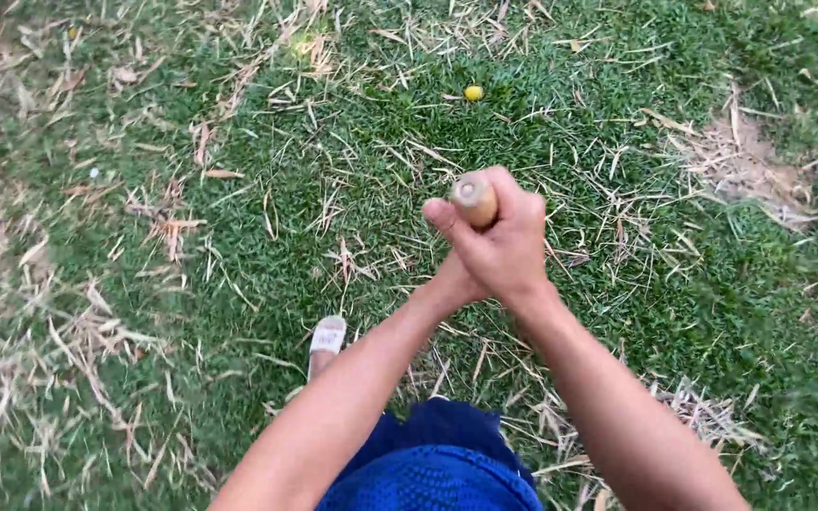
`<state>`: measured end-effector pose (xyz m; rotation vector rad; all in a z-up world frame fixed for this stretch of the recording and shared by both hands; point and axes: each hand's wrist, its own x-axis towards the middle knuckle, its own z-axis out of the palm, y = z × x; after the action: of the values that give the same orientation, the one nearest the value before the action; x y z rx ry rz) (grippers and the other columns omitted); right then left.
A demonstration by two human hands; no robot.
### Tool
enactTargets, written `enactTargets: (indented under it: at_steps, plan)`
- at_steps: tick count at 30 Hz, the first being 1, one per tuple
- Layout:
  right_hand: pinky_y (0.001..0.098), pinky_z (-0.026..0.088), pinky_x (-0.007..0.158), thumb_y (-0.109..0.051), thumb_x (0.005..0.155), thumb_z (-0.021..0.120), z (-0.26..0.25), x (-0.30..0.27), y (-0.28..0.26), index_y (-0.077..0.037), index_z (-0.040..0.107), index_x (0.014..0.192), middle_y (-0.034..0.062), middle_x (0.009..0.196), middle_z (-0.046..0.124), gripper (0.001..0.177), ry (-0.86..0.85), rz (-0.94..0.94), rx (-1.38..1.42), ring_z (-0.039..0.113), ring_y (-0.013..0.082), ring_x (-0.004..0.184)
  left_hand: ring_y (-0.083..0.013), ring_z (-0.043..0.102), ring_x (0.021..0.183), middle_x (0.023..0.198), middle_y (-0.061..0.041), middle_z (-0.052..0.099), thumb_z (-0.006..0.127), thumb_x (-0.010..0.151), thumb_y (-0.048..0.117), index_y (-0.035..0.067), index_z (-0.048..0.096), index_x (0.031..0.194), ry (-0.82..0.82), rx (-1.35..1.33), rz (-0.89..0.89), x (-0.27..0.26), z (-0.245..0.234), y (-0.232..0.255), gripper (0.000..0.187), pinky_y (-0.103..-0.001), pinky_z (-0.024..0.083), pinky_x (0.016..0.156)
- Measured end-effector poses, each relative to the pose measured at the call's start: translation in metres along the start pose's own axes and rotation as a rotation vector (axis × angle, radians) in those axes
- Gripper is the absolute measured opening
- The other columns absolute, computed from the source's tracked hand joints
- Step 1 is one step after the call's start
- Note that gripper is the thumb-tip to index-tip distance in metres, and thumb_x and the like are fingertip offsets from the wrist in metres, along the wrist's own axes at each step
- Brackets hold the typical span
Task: Sweeping and gathering dry grass and debris into a pile using a broom.
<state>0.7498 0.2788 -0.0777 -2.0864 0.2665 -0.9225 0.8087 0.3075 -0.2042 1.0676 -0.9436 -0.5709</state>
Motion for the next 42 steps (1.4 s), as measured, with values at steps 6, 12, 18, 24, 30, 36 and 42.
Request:
enactTargets:
  at_steps: [6, 12, 18, 24, 30, 36, 42]
  plan:
    - [0.0261, 0.053, 0.068, -0.029, 0.093, 0.087, 0.046, 0.087, -0.004, -0.005, 0.065, 0.094, 0.0017, 0.083, 0.065, 0.033, 0.124, -0.111, -0.031, 0.061, 0.0084, 0.075, -0.0169, 0.058, 0.117, 0.123, -0.004, 0.059, 0.078, 0.09, 0.018, 0.004, 0.056, 0.127, -0.306, 0.109, 0.194, 0.068, -0.095, 0.008, 0.045, -0.036, 0.052, 0.101]
    - [0.0253, 0.05, 0.053, -0.017, 0.096, 0.079, 0.127, 0.171, -0.029, -0.005, 0.064, 0.091, 0.0025, 0.07, 0.061, 0.02, 0.272, -0.024, 0.396, 0.06, 0.0101, 0.054, -0.0164, 0.072, 0.092, 0.098, -0.005, 0.075, 0.078, 0.085, 0.026, 0.006, 0.065, 0.119, -0.547, 0.347, -0.059, 0.134, -0.245, 0.034, 0.042, -0.034, 0.058, 0.088]
    - [0.0378, 0.057, 0.051, -0.003, 0.1, 0.07, 0.23, 0.184, 0.04, -0.006, 0.055, 0.097, 0.0064, 0.067, 0.058, 0.015, 0.397, -0.145, 0.686, 0.06, 0.0162, 0.052, -0.0244, 0.073, 0.088, 0.094, -0.01, 0.074, 0.078, 0.075, 0.031, 0.011, 0.062, 0.103, -0.603, 0.89, -0.374, 0.163, -0.371, 0.034, 0.039, -0.041, 0.057, 0.08]
    - [0.0322, 0.054, 0.059, -0.006, 0.091, 0.075, 0.308, 0.156, 0.083, -0.006, 0.056, 0.084, 0.008, 0.074, 0.065, 0.02, 0.281, 0.121, 0.732, 0.065, 0.0146, 0.064, -0.0322, 0.072, 0.094, 0.1, -0.01, 0.075, 0.071, 0.077, 0.022, 0.018, 0.07, 0.104, -0.639, 1.172, -0.488, 0.137, -0.444, -0.043, 0.028, -0.046, 0.056, 0.084]
    - [0.0256, 0.047, 0.062, -0.011, 0.089, 0.082, 0.242, 0.158, 0.022, -0.007, 0.067, 0.083, 0.0022, 0.08, 0.066, 0.017, 0.297, 0.136, 0.164, 0.059, 0.0089, 0.068, -0.033, 0.073, 0.089, 0.096, -0.012, 0.076, 0.064, 0.078, 0.013, 0.029, 0.074, 0.117, -0.912, 0.84, -0.034, 0.144, -0.352, -0.045, 0.044, -0.048, 0.058, 0.079]
    - [0.0309, 0.045, 0.045, -0.005, 0.091, 0.067, 0.151, 0.117, -0.05, -0.006, 0.054, 0.088, 0.0129, 0.077, 0.066, 0.013, 0.596, 0.026, 0.239, 0.051, 0.0127, 0.044, -0.0328, 0.073, 0.085, 0.088, -0.01, 0.076, 0.064, 0.077, 0.02, 0.016, 0.071, 0.093, -0.964, 0.618, -0.003, 0.157, -0.24, 0.037, 0.017, -0.047, 0.056, 0.076]
    - [0.0376, 0.038, 0.057, -0.018, 0.111, 0.056, 0.125, 0.025, -0.052, -0.005, 0.05, 0.104, 0.0066, 0.062, 0.04, 0.015, 0.788, -0.095, 0.535, 0.042, 0.0205, 0.054, -0.0302, 0.073, 0.088, 0.093, -0.011, 0.075, 0.074, 0.077, 0.031, 0.012, 0.069, 0.099, -1.227, 0.425, 0.187, 0.147, -0.233, 0.032, 0.029, -0.043, 0.056, 0.078]
